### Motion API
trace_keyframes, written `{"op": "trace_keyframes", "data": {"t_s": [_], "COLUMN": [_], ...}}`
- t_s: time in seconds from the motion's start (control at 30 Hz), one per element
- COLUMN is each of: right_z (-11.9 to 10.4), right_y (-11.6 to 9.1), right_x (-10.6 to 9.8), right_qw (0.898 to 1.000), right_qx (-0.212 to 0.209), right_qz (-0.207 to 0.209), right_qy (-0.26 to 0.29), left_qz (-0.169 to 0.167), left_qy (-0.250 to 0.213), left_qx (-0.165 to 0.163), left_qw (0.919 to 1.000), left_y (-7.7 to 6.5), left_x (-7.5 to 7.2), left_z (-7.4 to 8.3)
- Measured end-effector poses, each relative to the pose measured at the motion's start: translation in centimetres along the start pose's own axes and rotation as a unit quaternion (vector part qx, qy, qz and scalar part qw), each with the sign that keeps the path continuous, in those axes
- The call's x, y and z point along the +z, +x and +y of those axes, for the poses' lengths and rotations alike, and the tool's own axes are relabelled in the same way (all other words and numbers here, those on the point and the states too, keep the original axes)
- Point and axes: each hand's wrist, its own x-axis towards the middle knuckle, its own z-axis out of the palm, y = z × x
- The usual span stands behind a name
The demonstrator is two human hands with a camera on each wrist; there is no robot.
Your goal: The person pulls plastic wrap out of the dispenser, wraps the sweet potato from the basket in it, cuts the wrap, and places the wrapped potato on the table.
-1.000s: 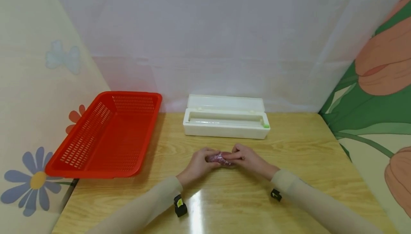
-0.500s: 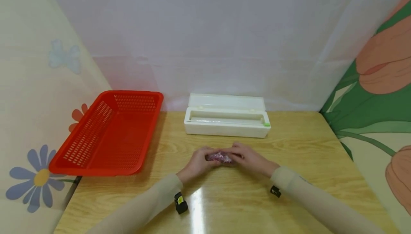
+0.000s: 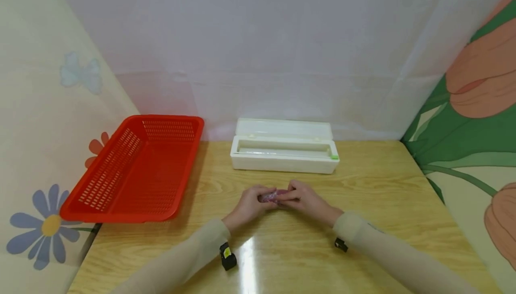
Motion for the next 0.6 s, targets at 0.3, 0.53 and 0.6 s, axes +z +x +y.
{"op": "trace_keyframes", "data": {"t_s": [0.3, 0.53, 0.6], "right_z": [-0.3, -0.2, -0.3], "right_y": [0.4, 0.4, 0.5], "right_x": [-0.8, -1.0, -0.9], "right_qw": [0.994, 0.983, 0.980], "right_qx": [0.098, 0.164, 0.175], "right_qz": [0.003, -0.005, -0.005], "right_qy": [0.045, 0.083, 0.090], "left_qz": [-0.002, -0.027, -0.038], "left_qy": [0.011, 0.004, 0.012], "left_qx": [0.012, 0.025, 0.033], "left_qw": [0.9999, 0.9993, 0.9987], "left_y": [-0.2, -0.4, -0.4], "left_x": [-0.1, -0.1, -0.1], "left_z": [0.0, 0.1, 0.2]}}
